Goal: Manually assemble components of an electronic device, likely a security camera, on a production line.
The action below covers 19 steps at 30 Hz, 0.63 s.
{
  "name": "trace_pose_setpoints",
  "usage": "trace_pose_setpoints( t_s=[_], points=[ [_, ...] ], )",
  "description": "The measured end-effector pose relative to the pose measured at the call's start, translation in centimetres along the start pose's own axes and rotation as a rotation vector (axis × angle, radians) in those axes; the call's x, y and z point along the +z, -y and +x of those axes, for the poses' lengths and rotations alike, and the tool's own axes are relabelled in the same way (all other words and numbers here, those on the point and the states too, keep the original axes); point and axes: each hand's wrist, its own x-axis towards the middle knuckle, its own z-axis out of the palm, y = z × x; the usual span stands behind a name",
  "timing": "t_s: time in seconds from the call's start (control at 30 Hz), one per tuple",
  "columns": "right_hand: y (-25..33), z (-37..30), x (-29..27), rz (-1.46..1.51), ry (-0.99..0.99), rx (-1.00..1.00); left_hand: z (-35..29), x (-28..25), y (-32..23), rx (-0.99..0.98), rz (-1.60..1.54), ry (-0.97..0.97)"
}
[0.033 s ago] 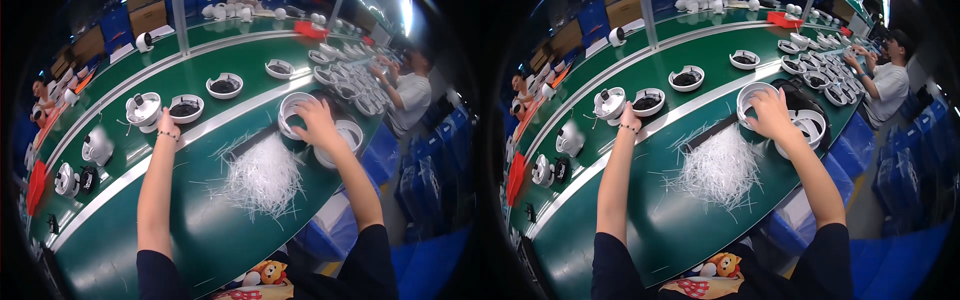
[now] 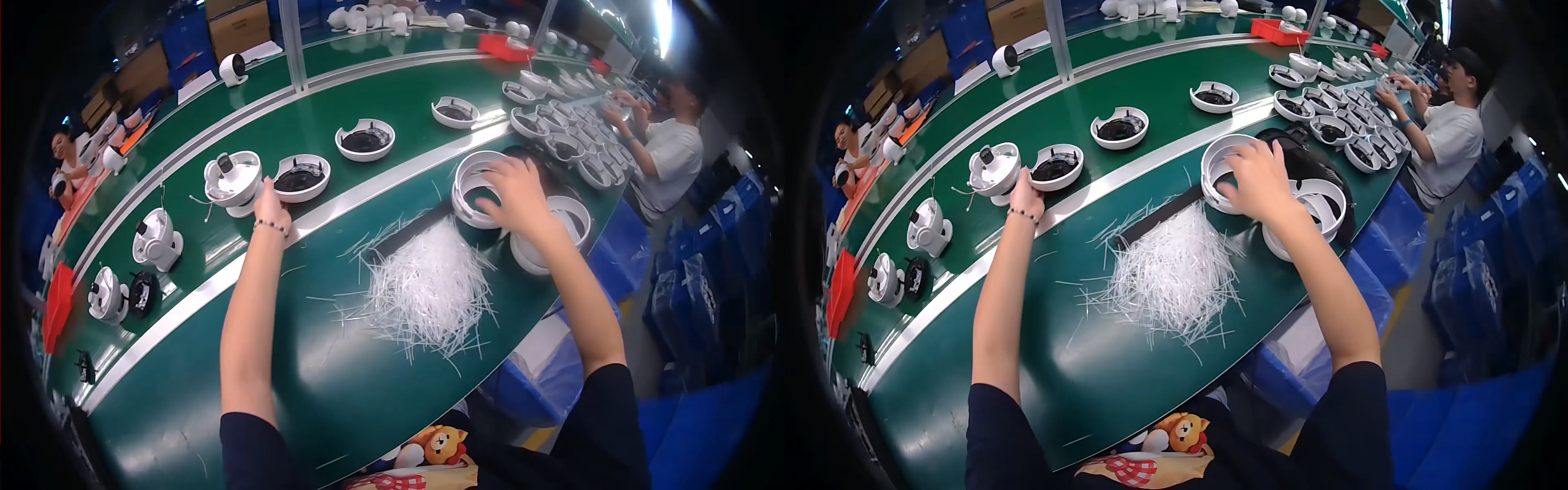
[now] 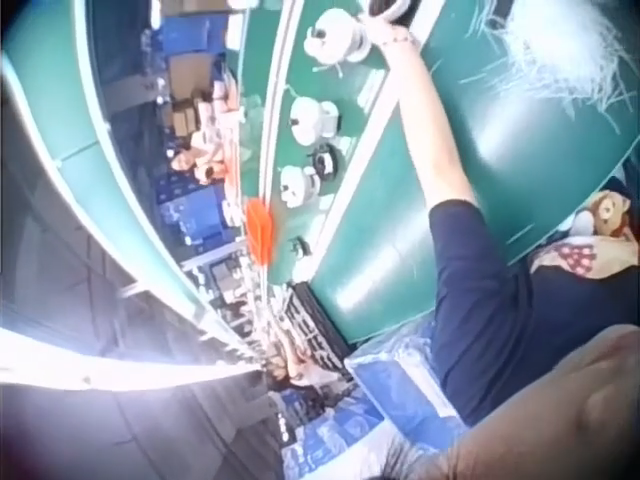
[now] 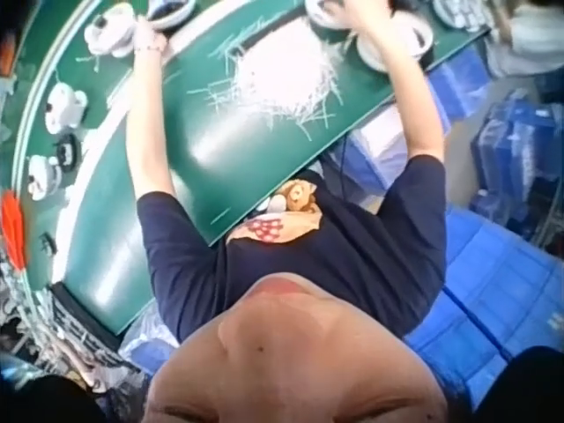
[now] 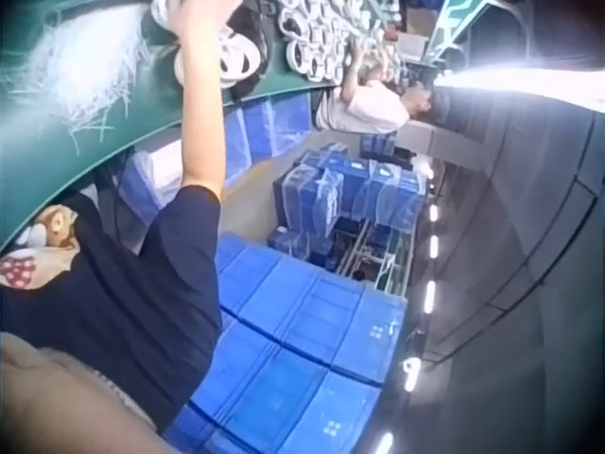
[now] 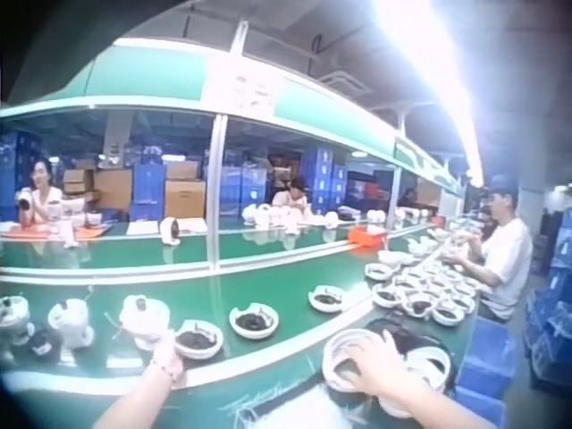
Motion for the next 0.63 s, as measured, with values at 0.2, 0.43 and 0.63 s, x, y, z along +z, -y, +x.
trace_pose_setpoints(
  t_s=[0.2,0.43,0.63],
  points=[
    [-5.1,5.4,3.3,-0.248,0.148,0.287,-9.8,-8.3,-3.8,0.267,0.295,0.167],
    [-8.3,5.2,2.3,-0.068,0.024,0.039,-9.2,-24.7,-18.6,0.896,0.670,-0.199],
    [1.1,9.2,-3.7,0.237,-0.110,0.095,-5.3,-35.9,-24.7,0.524,1.372,-0.733]
  ],
)
